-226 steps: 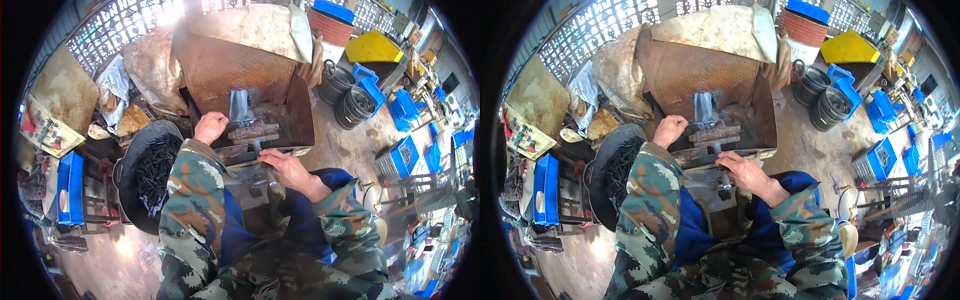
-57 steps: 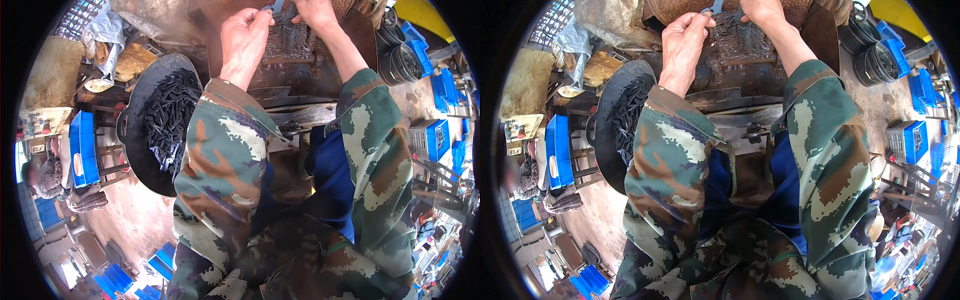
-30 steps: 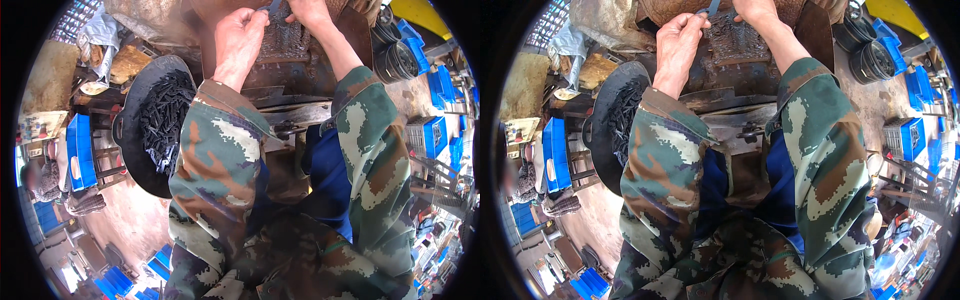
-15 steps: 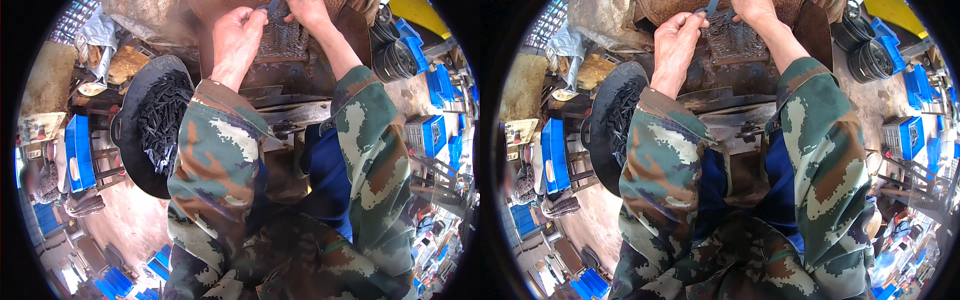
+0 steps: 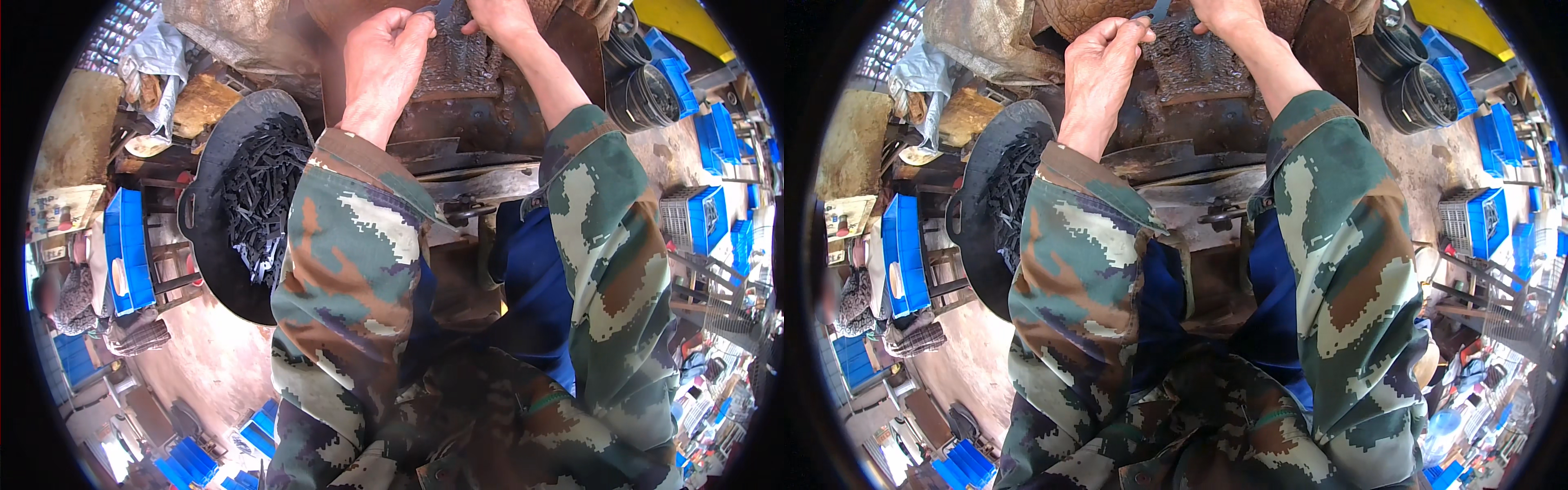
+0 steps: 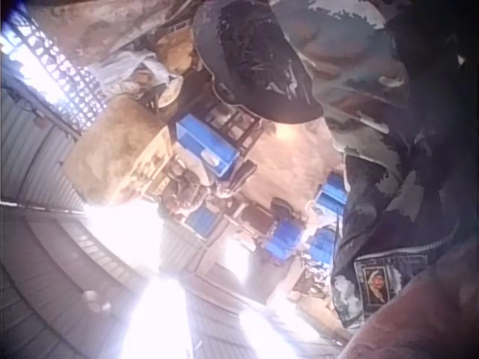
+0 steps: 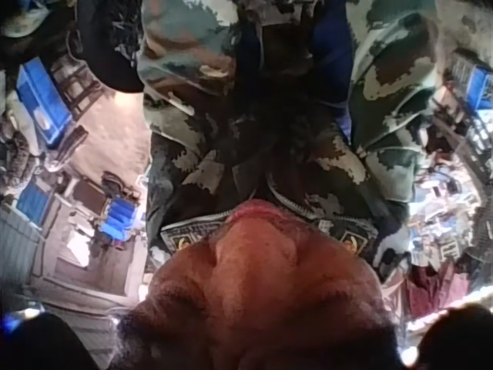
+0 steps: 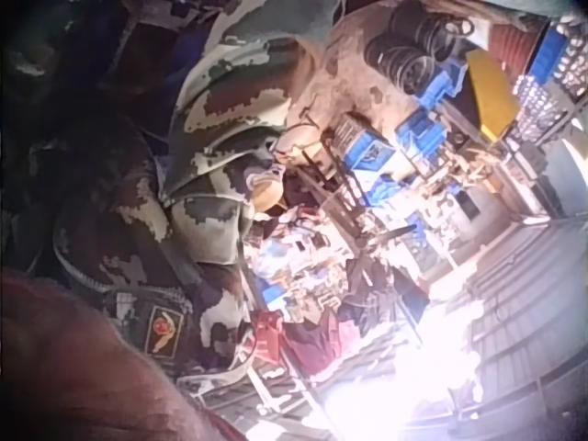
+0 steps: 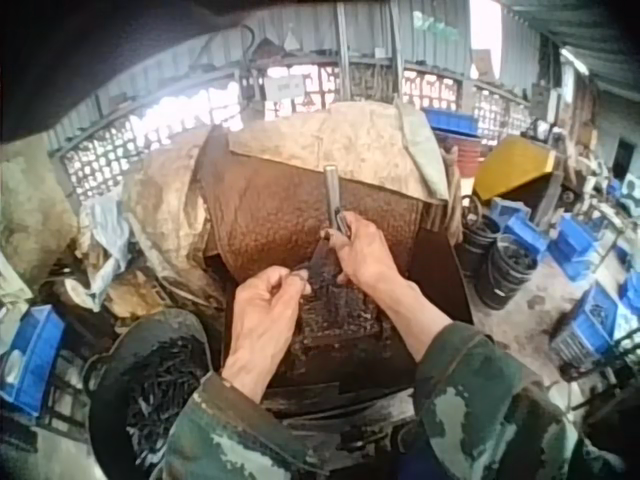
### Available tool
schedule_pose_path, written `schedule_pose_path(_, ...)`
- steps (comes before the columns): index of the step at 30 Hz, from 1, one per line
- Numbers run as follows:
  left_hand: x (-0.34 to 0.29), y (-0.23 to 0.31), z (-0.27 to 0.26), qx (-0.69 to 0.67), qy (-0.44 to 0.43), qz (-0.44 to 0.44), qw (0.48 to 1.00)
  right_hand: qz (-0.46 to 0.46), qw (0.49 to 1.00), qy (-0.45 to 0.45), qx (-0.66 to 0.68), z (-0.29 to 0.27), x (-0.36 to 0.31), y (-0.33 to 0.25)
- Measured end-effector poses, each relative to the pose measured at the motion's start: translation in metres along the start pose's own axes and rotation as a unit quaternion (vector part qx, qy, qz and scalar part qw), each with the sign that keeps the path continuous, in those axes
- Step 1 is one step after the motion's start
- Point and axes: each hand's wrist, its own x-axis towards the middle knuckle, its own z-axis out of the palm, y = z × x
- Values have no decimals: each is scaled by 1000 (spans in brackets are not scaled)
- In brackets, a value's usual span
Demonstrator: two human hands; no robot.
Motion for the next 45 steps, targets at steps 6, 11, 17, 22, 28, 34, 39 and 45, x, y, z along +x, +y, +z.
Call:
schedule_pose_path(6,0,-1,-1,1,-9,5,1000,-10,1000,2,0,0,1,3)
schedule_pose_path(11,0,-2,-2,-11,-12,17,1000,23,999,-8,-25,-1,-2,-4)
schedule_pose_path(17,1,-3,-1,-7,-19,21,1000,6,1000,-9,-16,-1,0,3)
schedule_pose_path(22,1,-5,-2,-9,-19,30,999,26,999,-11,-19,-1,-1,1)
schedule_pose_path(28,1,-5,-2,-1,-19,24,1000,17,1000,-11,-12,0,-2,0)
schedule_pose_path(34,2,-5,-2,-3,-21,26,999,11,1000,-19,-21,-2,-2,1)
schedule_pose_path(39,1,-5,-1,-1,-20,19,1000,-11,1000,-13,-12,0,-1,6)
schedule_pose_path(45,1,-5,0,-20,-21,33,999,12,1000,-8,-14,0,-1,2)
